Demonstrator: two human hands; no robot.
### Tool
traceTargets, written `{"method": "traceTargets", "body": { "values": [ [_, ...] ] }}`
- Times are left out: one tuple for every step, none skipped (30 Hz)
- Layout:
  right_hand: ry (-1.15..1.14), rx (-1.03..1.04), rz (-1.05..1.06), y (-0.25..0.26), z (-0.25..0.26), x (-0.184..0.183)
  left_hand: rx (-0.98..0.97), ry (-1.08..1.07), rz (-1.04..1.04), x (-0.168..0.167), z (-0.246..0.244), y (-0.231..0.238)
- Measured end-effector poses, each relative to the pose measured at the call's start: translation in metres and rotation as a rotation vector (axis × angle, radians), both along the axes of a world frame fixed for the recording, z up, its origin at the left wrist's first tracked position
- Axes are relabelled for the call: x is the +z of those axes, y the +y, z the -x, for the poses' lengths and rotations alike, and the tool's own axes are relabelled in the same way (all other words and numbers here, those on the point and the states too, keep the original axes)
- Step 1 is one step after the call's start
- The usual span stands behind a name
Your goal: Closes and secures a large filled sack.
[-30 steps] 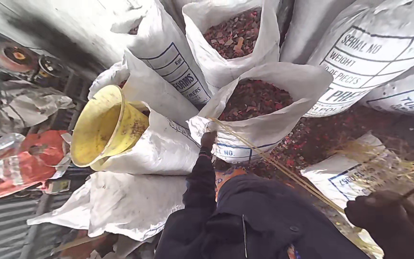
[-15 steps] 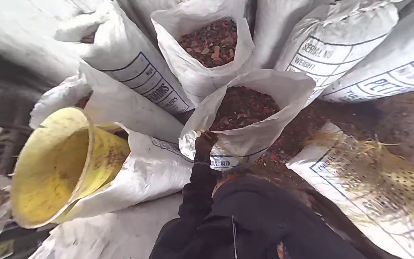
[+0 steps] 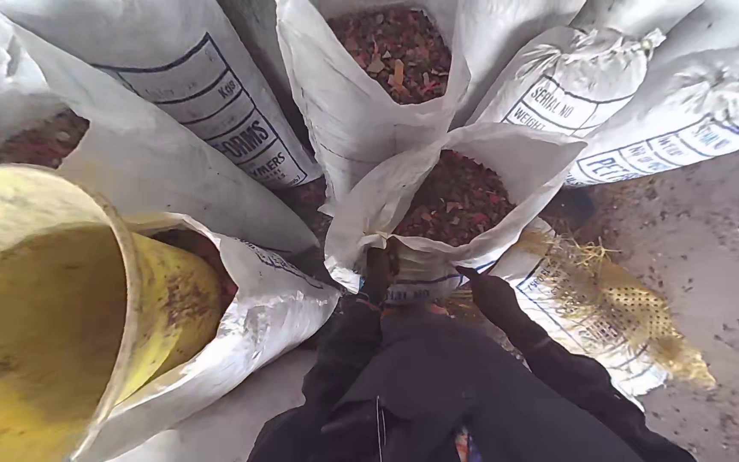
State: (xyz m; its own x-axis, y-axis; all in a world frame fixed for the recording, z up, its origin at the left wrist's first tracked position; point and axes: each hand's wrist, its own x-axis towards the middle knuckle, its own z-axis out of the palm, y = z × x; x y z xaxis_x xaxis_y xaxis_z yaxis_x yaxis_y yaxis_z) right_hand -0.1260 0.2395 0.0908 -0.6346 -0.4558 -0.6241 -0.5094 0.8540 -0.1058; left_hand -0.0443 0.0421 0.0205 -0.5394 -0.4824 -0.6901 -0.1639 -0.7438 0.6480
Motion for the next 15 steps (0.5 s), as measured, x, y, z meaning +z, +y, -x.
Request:
{"method": "traceTargets", "body": {
  "values": [
    [-0.015, -0.004, -0.073, -0.016, 0.001, -0.002, -0.016, 0.016, -0.017, 0.000, -0.001, 0.000],
    [-0.014, -0.002, -0.122, -0.027, 0.003, -0.004, -0.020, 0.033, -0.035, 0.000, -0.001, -0.002],
    [-0.013, 0.005, -0.150, -0.031, 0.004, -0.006, -0.035, 0.049, -0.041, 0.002, -0.003, -0.002],
    [-0.005, 0.029, -0.163, -0.031, 0.004, -0.007, -0.058, 0.049, -0.038, 0.004, -0.005, -0.003],
    [0.011, 0.076, -0.172, -0.028, 0.005, -0.005, -0.087, 0.031, -0.025, 0.004, -0.007, -0.004],
    [0.045, 0.132, -0.144, -0.026, 0.004, 0.002, -0.128, 0.007, -0.007, 0.004, -0.008, -0.005],
    [0.101, 0.182, -0.033, -0.027, 0.004, 0.011, -0.171, -0.003, 0.008, 0.004, -0.008, -0.007],
    [0.157, 0.242, 0.147, -0.030, 0.002, 0.020, -0.181, -0.001, 0.021, 0.001, -0.008, -0.007],
    [0.187, 0.295, 0.311, -0.040, 0.000, 0.029, -0.185, 0.009, 0.030, -0.001, -0.008, -0.007],
    [0.177, 0.323, 0.405, -0.058, -0.003, 0.037, -0.201, 0.010, 0.069, -0.003, -0.008, -0.005],
    [0.131, 0.332, 0.421, -0.082, -0.005, 0.043, -0.235, -0.009, 0.157, -0.002, -0.009, -0.005],
    [0.056, 0.338, 0.353, -0.110, -0.008, 0.047, -0.307, -0.034, 0.243, 0.006, -0.014, -0.008],
    [-0.009, 0.383, 0.282, -0.137, -0.009, 0.045, -0.341, -0.056, 0.298, 0.015, -0.018, -0.009],
    [-0.061, 0.459, 0.242, -0.161, -0.010, 0.039, -0.288, -0.076, 0.282, 0.024, -0.020, -0.006],
    [-0.089, 0.556, 0.265, -0.183, -0.010, 0.031, -0.204, -0.098, 0.226, 0.042, -0.022, -0.003]
  ]
}}
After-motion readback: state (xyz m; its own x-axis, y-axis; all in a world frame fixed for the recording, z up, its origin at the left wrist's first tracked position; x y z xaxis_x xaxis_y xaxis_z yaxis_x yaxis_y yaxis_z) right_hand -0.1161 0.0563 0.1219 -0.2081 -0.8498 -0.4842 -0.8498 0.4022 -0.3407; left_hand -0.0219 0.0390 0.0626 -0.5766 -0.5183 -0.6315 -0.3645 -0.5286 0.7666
